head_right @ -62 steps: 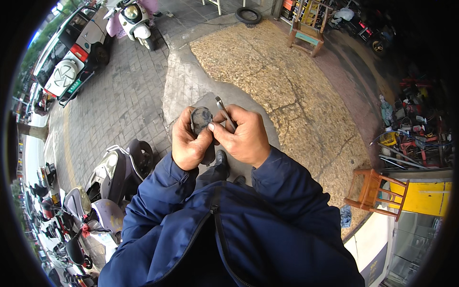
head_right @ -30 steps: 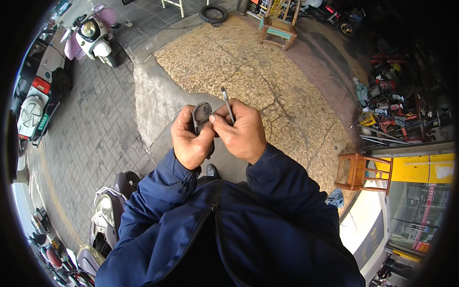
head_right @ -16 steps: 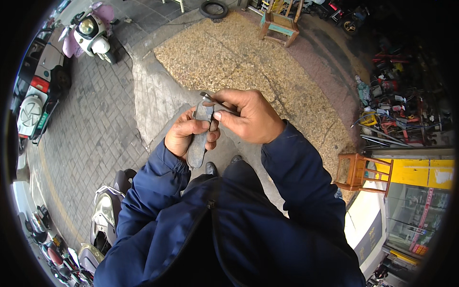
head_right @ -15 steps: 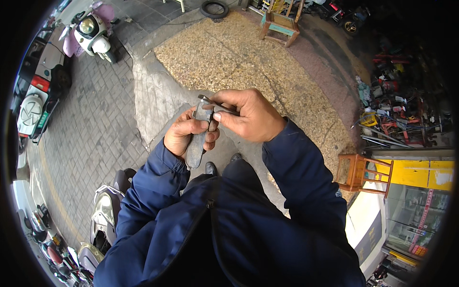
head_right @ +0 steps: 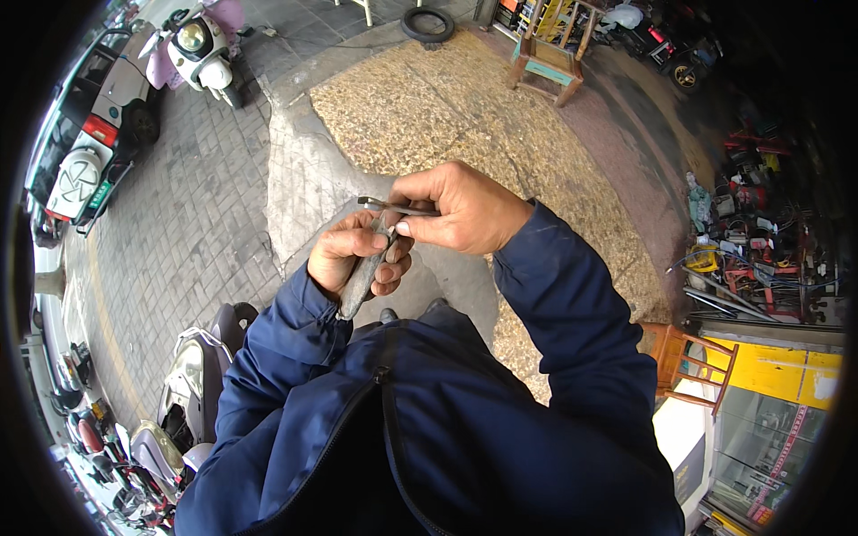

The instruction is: The person adjusts a helmet and visor, then retrieves a wrench and a soldering iron from a workshop. They plug in the soldering iron and use it to heat a metal part held by the wrench, likely for a scooter repair.

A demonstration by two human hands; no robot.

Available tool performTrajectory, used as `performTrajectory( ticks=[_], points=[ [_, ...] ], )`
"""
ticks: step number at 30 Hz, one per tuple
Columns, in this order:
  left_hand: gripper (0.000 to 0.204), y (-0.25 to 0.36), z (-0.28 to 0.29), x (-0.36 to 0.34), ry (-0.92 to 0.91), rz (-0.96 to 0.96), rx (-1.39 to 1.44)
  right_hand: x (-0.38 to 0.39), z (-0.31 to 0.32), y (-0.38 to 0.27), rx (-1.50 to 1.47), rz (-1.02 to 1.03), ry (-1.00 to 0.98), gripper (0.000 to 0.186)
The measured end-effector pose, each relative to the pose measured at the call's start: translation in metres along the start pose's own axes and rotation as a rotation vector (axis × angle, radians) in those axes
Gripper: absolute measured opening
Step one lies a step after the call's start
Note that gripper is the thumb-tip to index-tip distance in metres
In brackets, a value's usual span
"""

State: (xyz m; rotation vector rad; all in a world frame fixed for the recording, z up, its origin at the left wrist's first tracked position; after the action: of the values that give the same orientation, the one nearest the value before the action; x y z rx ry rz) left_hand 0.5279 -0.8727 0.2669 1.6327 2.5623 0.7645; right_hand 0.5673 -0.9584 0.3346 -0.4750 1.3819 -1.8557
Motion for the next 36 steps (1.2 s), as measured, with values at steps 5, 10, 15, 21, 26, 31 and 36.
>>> performTrajectory(
  ticks=[5, 10, 15, 21, 26, 31, 36],
  points=[
    [0.02, 0.003, -0.019, -0.017, 0.051, -0.05, -0.027, 0.01, 0.018, -0.003, -0.14, 0.043, 0.024, 0.02],
    [0.014, 0.015, -0.032, -0.036, 0.061, -0.063, -0.043, 0.014, 0.038, 0.0, -0.249, 0.064, 0.007, 0.03],
    [0.023, 0.034, -0.023, -0.069, 0.056, -0.04, 0.0, 0.013, 0.069, 0.031, -0.263, -0.002, 0.035, 0.027],
    [0.025, 0.086, 0.006, -0.136, 0.044, -0.068, 0.049, 0.01, 0.155, 0.077, -0.378, 0.0, 0.346, 0.027],
    [0.018, 0.161, 0.018, -0.213, 0.01, -0.129, 0.007, 0.033, 0.245, 0.142, -0.4, -0.176, 0.612, 0.015],
    [0.013, 0.233, 0.002, -0.289, 0.068, -0.095, -0.131, 0.083, 0.303, 0.181, -0.344, -0.416, 0.854, 0.015],
    [0.01, 0.27, -0.036, -0.39, 0.062, -0.055, -0.417, 0.129, 0.351, 0.204, -0.384, -0.481, 1.013, 0.022]
  ],
)
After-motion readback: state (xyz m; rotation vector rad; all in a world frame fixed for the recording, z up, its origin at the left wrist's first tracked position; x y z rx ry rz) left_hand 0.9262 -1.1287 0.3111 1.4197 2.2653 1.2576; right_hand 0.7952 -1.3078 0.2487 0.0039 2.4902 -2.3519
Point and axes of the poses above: each hand's wrist, its own x-axis away from the middle knuckle, its own z-axis out of the back of the hand, y = z × x, the point moved 8 cm from there along -x, towards the middle knuckle, and after that the axes turned 14 degrees about z, right-handed, at the moved point
